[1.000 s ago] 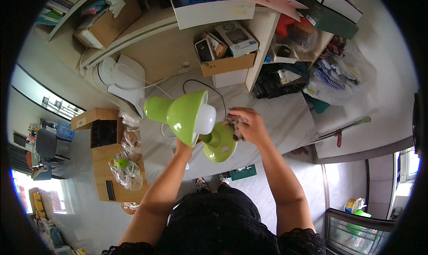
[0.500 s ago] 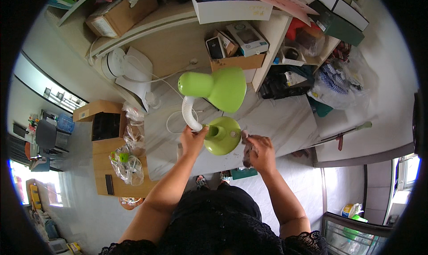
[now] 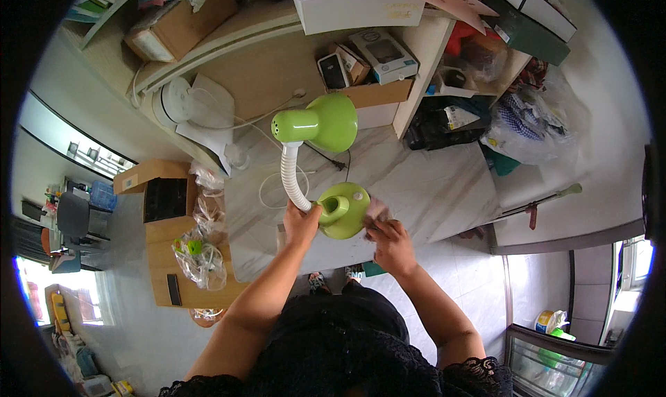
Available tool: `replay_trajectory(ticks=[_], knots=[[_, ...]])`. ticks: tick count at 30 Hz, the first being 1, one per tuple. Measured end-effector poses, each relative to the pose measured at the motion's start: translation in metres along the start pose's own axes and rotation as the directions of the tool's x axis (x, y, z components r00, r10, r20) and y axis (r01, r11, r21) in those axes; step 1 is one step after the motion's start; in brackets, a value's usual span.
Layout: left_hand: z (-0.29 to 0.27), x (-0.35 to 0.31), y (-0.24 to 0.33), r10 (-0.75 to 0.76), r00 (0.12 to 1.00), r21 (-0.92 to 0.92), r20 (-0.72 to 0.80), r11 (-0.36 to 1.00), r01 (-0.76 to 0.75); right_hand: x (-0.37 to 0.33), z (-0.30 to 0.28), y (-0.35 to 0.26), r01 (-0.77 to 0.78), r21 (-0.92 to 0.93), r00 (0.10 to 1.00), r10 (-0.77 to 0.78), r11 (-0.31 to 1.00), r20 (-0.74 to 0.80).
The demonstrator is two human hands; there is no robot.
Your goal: The person wipes a green desk lamp and a white power strip with a cloth. They handle the lamp's cord and base, then wipe the power strip and place it on a shelf.
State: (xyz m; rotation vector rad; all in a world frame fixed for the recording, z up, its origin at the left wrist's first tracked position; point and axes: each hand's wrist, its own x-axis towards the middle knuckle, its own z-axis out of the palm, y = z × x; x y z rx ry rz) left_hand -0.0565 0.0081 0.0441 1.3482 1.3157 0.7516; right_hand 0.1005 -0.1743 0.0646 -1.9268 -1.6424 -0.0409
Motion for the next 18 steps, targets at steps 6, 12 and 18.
replay_trajectory(ticks=[6,12,18], knots=[[0.018,0.001,-0.036,0.027,1.000,0.132,-0.016,0.991,-0.025,0.003,0.006,0.018,-0.353,0.283,0.889,0.413,0.892,-0.195],[0.042,-0.006,-0.060,0.160,0.987,0.357,-0.001,0.922,-0.149,0.012,0.063,0.029,-0.408,0.311,0.884,0.456,0.859,-0.101],[0.038,-0.014,-0.050,0.182,0.979,0.373,0.088,0.906,-0.201,-0.010,0.113,0.033,-0.310,0.109,0.949,0.299,0.944,0.103]])
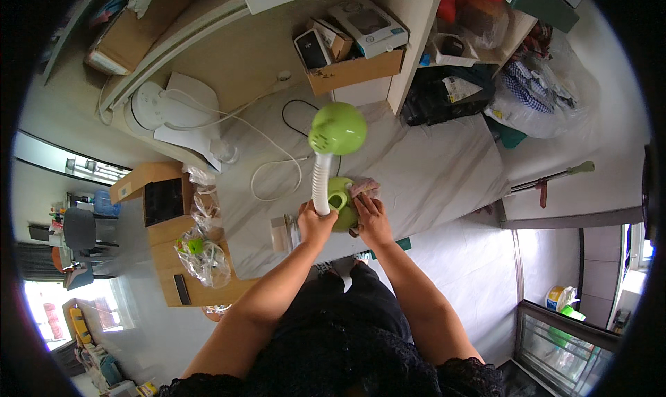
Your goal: The person wipes a green desk lamp and a white power strip with a cloth. They handle the lamp's cord and base, then wipe the power strip and place it on a shelf.
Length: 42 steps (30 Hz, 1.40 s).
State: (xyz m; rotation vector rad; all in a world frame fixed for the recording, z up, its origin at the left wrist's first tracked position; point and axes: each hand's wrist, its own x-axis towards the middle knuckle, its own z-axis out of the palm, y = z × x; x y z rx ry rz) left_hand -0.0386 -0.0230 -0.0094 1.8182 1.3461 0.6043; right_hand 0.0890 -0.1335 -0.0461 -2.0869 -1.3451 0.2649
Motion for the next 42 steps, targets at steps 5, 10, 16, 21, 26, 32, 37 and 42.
replay_trajectory(ticks=[5,10,16,21,26,32,37,42], knots=[[-0.014,-0.009,-0.013,-0.085,0.990,-0.034,0.111,0.995,0.089,-0.009,0.003,0.003,0.076,-0.105,0.997,-0.075,0.992,0.015],[-0.042,-0.007,0.028,0.086,0.987,0.015,0.135,0.996,-0.089,-0.003,0.000,0.005,0.084,-0.092,0.996,-0.083,0.992,0.012],[-0.059,0.013,0.043,0.105,0.951,-0.038,0.289,0.994,-0.098,0.013,-0.010,0.011,0.059,0.075,0.998,-0.062,0.995,0.028],[-0.068,0.011,0.030,0.062,0.935,-0.043,0.349,0.998,-0.050,0.044,-0.041,-0.052,-0.097,0.639,0.994,0.048,0.763,0.094],[-0.068,0.004,0.024,0.099,0.956,-0.144,0.274,0.988,-0.061,0.053,-0.015,-0.058,-0.076,0.560,0.932,-0.141,0.825,0.334],[-0.067,-0.004,0.013,0.090,0.975,-0.102,0.203,0.992,-0.070,0.019,-0.027,-0.059,-0.214,0.428,0.923,0.038,0.878,0.383],[-0.073,-0.005,0.023,0.043,0.964,-0.090,0.264,0.996,-0.020,-0.008,-0.028,-0.037,-0.117,0.201,0.929,0.036,0.972,0.368],[-0.073,-0.006,0.008,0.049,0.959,-0.159,0.279,0.987,-0.004,0.008,-0.060,-0.034,-0.156,0.281,0.986,0.135,0.947,0.095]])
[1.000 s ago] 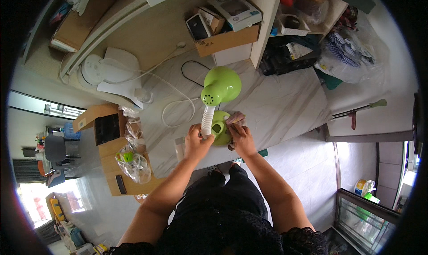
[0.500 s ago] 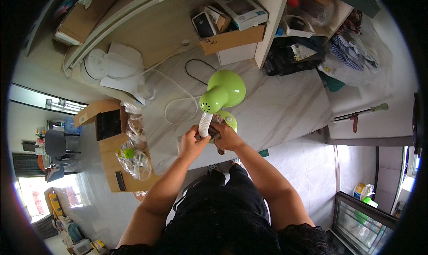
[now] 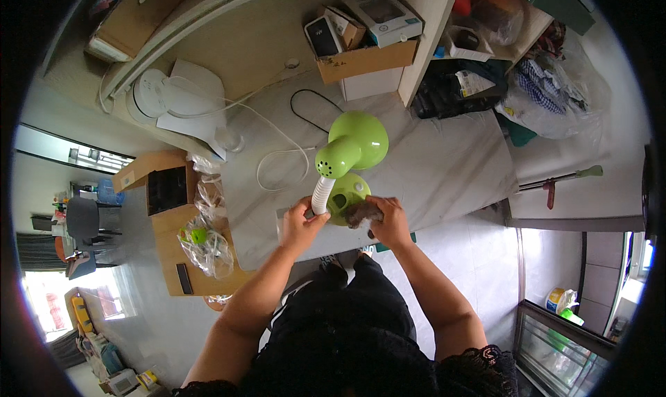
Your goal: The person wipes a green desk lamp and a white power strip with a cloth. They handle the lamp's cord and base, then wipe the power strip and place it on a shelf.
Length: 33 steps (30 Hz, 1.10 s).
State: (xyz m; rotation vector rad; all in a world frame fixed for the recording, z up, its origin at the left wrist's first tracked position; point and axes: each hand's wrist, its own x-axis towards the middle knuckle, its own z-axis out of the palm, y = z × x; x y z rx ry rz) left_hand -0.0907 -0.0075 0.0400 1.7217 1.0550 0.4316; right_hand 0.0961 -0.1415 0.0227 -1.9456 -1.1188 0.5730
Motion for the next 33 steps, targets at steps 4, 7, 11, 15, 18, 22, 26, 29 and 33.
replay_trajectory(ticks=[4,7,11,15,18,22,26,29,33], knots=[[0.000,0.004,0.003,0.016,0.999,-0.021,0.032,1.000,-0.015,0.019,0.030,-0.005,0.216,0.189,0.975,-0.221,0.958,0.009],[0.000,0.001,0.010,0.024,0.999,-0.078,0.036,0.997,-0.021,0.017,0.048,-0.014,0.232,-0.340,0.969,-0.186,0.911,0.163],[-0.001,-0.002,0.016,0.010,1.000,-0.015,0.007,1.000,-0.010,0.024,0.045,-0.029,0.187,-0.546,0.951,-0.012,0.817,0.308],[0.001,-0.002,0.016,0.000,1.000,-0.013,-0.009,1.000,0.000,0.038,0.033,-0.023,0.346,-0.509,0.858,-0.047,0.788,0.511],[0.004,-0.003,0.018,0.053,0.997,0.015,-0.049,0.999,-0.052,0.038,0.022,-0.002,0.517,-0.454,0.817,-0.260,0.726,0.515],[0.002,-0.004,0.014,0.006,0.998,0.072,-0.060,0.997,-0.001,0.029,-0.006,-0.007,0.322,-0.564,0.882,-0.024,0.760,0.471],[0.003,-0.004,0.012,0.003,0.998,0.006,-0.061,1.000,-0.003,0.021,-0.022,0.004,0.062,-0.176,0.979,-0.026,0.982,0.201],[0.006,-0.002,0.010,0.018,0.998,-0.008,-0.054,1.000,-0.019,0.012,0.011,0.008,0.047,-0.113,0.996,-0.055,0.992,-0.069],[0.008,0.001,0.009,0.050,0.998,0.028,-0.045,0.998,-0.049,-0.026,0.073,0.030,0.166,-0.478,0.980,-0.199,0.862,-0.019]])
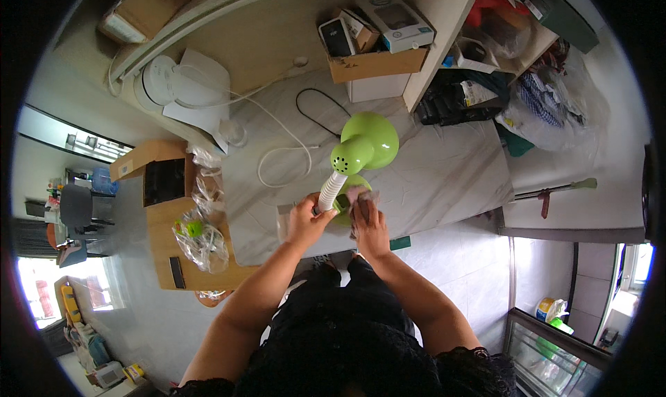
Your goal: The person wipes a green desk lamp and a white power strip with a cloth. They handle the lamp's cord and base, then wipe the power strip and place it on a shelf.
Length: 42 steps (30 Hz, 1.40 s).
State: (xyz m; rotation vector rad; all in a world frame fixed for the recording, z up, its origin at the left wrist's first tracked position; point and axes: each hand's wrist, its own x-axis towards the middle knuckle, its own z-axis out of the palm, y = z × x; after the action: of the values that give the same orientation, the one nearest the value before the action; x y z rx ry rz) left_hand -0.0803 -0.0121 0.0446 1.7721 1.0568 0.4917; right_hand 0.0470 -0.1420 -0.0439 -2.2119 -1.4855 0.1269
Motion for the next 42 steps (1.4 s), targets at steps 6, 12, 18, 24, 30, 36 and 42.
replay_trajectory(ticks=[6,12,18,24,30,36,42], knots=[[0.002,0.003,0.000,0.057,0.998,0.003,0.025,0.998,-0.057,-0.037,-0.052,0.021,-0.027,0.089,0.943,-0.004,0.996,0.332],[0.016,0.026,-0.029,0.242,0.948,0.161,0.206,0.947,-0.277,0.004,-0.029,0.001,-0.098,0.018,0.991,0.099,0.995,-0.085],[0.024,0.031,-0.027,-0.131,0.958,0.101,0.255,0.989,0.108,-0.010,-0.005,-0.027,-0.187,-0.129,0.979,0.195,0.974,0.053],[0.043,0.006,-0.028,-0.063,0.995,-0.060,0.073,0.996,0.068,-0.031,-0.022,-0.041,-0.087,-0.150,0.992,0.099,0.985,0.074],[0.049,0.002,0.015,-0.097,0.995,-0.303,0.000,0.948,0.092,-0.044,-0.052,-0.037,0.057,-0.024,0.988,-0.053,0.998,0.145],[0.030,0.002,0.036,-0.116,0.993,-0.394,0.014,0.912,0.112,-0.003,-0.145,-0.036,-0.101,0.255,0.964,0.158,0.962,-0.216],[0.038,-0.002,0.035,-0.110,0.993,-0.427,-0.049,0.901,0.078,0.025,-0.105,-0.041,-0.130,-0.027,0.977,0.123,0.991,-0.176]])
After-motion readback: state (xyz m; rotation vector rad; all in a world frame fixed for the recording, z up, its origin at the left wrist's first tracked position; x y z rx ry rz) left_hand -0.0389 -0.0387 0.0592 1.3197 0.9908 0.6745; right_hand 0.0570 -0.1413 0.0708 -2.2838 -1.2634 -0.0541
